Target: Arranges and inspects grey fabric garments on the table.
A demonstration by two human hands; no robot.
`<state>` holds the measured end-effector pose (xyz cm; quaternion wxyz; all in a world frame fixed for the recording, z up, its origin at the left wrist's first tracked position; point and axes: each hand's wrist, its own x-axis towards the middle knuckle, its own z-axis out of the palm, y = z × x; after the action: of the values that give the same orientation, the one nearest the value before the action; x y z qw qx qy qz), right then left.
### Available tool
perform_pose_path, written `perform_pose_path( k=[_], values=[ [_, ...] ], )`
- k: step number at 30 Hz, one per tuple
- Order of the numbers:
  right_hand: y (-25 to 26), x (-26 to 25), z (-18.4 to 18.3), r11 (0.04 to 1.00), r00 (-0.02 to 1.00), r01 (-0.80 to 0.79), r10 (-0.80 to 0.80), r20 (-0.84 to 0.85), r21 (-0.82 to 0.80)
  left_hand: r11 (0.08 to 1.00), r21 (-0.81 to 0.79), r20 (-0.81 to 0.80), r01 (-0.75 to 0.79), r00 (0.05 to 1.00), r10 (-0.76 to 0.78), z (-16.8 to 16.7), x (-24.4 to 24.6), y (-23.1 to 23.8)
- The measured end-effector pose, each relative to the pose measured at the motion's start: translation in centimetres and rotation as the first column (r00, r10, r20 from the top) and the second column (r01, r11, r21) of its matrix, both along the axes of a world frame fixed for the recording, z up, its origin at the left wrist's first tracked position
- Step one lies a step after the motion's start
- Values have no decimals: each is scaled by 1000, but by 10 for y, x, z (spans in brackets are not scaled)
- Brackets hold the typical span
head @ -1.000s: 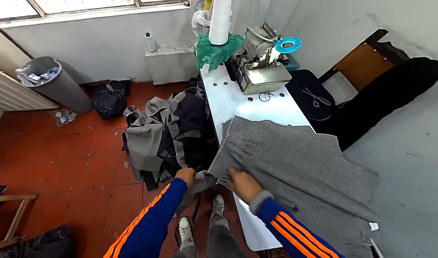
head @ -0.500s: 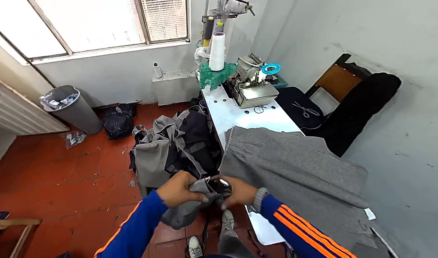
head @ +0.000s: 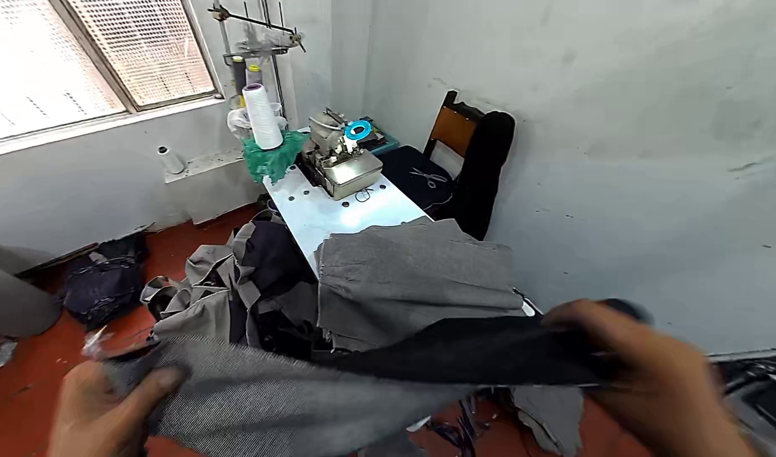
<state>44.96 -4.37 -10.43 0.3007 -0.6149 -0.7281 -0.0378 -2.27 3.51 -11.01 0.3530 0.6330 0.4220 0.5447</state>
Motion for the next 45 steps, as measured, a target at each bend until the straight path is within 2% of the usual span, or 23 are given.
perform_pose_path(
  k=[2,4,6,8,9,11,13,15,16,17,19,20,22,24,26,27,31,34,36,39,41,43,45],
  values=[
    [19,21,29,991,987,101,-110,116,82,989,-95,43,-111,992,115,-13,53,42],
    [72,39,28,974,962,215,-223,155,68,958,-268,2,-105,994,110,-47,105,101],
    [141,70,-14,922,924,375,-364,117,-97,901,-416,-124,-122,989,76,-103,161,163],
    [194,103,-81,829,879,471,-470,81,-301,824,-528,-316,-205,948,34,-169,208,210],
    [207,106,-108,788,865,482,-497,69,-383,783,-569,-389,-252,921,15,-195,224,226],
    [215,84,-145,769,892,420,-447,64,-482,731,-595,-465,-333,885,25,-227,238,247],
    [205,53,-188,733,939,313,-335,81,-604,744,-565,-456,-356,887,78,-255,225,250],
    [199,39,-245,630,957,272,-257,135,-728,743,-568,-438,-354,894,91,-282,190,248],
    [198,39,-270,571,957,279,-231,175,-772,716,-608,-467,-343,884,26,-298,168,238],
    [199,40,-285,531,954,293,-211,210,-795,674,-673,-500,-305,859,-111,-316,146,222],
    [211,41,-281,479,955,296,-176,240,-827,551,-815,-479,-182,746,-462,-346,123,177],
    [216,39,-267,462,962,271,-148,228,-844,484,-866,-423,-125,699,-577,-356,122,153],
    [220,26,-230,499,988,156,-73,138,-852,428,-902,-366,-64,642,-674,-376,130,118],
    [214,4,-200,576,998,-58,66,-25,-815,483,-873,-403,-64,651,-643,-393,136,101],
    [202,-30,-184,562,966,-245,209,-151,-790,553,-830,-461,-75,650,-604,-390,129,98],
    [193,-51,-183,545,950,-285,271,-156,-789,584,-810,-484,-60,630,-607,-384,120,97],
    [160,-135,-208,493,922,-173,386,35,-853,688,-725,-596,33,470,-651,-324,79,86],
    [155,-179,-231,417,923,-71,373,99,-906,625,-780,-582,31,332,-742,-269,75,78],
    [159,-199,-244,432,932,-33,340,129,-901,594,-804,-562,26,296,-773,-245,80,74],
    [167,-208,-246,464,952,10,266,150,-886,620,-784,-585,1,331,-740,-222,82,67],
    [171,-197,-234,493,973,-36,214,81,-869,658,-753,-609,5,371,-701,-204,72,64],
    [166,-176,-219,527,968,-236,203,-150,-816,713,-699,-624,53,444,-644,-177,52,57],
    [152,-161,-204,501,852,-520,239,-467,-692,790,-595,-616,147,547,-566,-135,31,46]
  ],
)
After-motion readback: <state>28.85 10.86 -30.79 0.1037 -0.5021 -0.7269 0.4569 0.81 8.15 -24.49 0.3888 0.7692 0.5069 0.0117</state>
